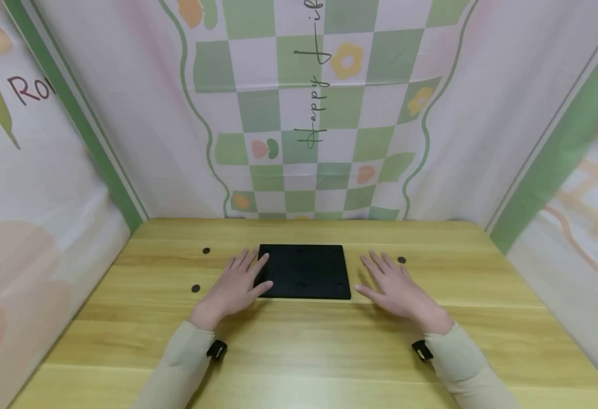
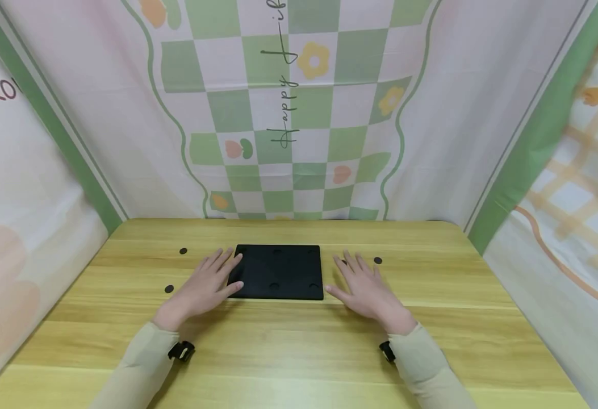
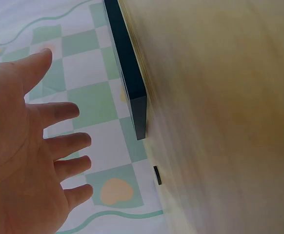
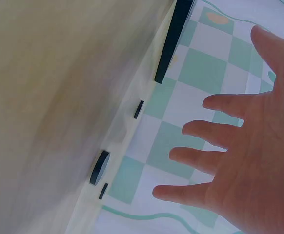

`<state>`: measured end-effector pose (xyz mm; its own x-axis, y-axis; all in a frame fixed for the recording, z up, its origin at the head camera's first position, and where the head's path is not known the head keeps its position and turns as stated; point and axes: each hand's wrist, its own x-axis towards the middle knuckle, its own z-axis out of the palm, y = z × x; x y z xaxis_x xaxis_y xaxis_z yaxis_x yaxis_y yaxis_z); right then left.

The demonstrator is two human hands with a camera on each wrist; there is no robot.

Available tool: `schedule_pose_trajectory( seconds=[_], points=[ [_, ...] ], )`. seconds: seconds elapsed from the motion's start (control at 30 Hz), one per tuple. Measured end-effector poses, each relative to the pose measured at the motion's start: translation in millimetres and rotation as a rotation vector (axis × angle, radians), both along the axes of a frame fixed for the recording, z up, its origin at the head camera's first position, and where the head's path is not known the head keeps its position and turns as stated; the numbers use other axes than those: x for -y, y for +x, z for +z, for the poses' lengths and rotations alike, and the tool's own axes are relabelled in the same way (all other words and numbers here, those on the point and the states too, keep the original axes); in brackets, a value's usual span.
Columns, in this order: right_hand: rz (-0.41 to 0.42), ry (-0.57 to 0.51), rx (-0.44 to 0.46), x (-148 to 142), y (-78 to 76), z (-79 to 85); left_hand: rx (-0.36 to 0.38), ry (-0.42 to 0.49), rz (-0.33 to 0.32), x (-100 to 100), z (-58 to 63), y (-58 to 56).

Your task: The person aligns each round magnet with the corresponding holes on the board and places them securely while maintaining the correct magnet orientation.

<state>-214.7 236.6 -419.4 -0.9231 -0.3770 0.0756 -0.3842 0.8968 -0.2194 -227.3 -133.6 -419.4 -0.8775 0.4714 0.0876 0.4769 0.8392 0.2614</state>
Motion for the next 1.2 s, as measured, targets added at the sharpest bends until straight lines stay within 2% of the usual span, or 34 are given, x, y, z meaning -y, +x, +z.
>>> schedule_pose_trajectory(
  seconds=[0.23, 0.5, 0.77, 0.93, 1.2],
  points=[
    [-0.005, 0.003, 0.027, -9.7, 3.2, -2.1, 0.012, -0.026, -0.027, 1.8, -0.2, 2.5],
    [0.028, -0.031, -0.027, -19.7, 3.4, -2.3, -0.006, -0.063, -0.045, 6.3, -1.7, 4.8],
    [0.028, -0.053, -0.032, -27.3, 6.8, -1.6, 0.029, -0.045, -0.06, 5.5, -0.1, 9.4],
    [0.037, -0.063, -0.025, -32.4, 7.0, -0.8, 0.036, -0.064, -0.07, 5.3, -2.4, 10.5],
    [0.055, -0.04, -0.03, -39.9, 7.0, -1.5, 0.048, -0.063, -0.106, 4.2, -1.5, 13.4]
  ],
)
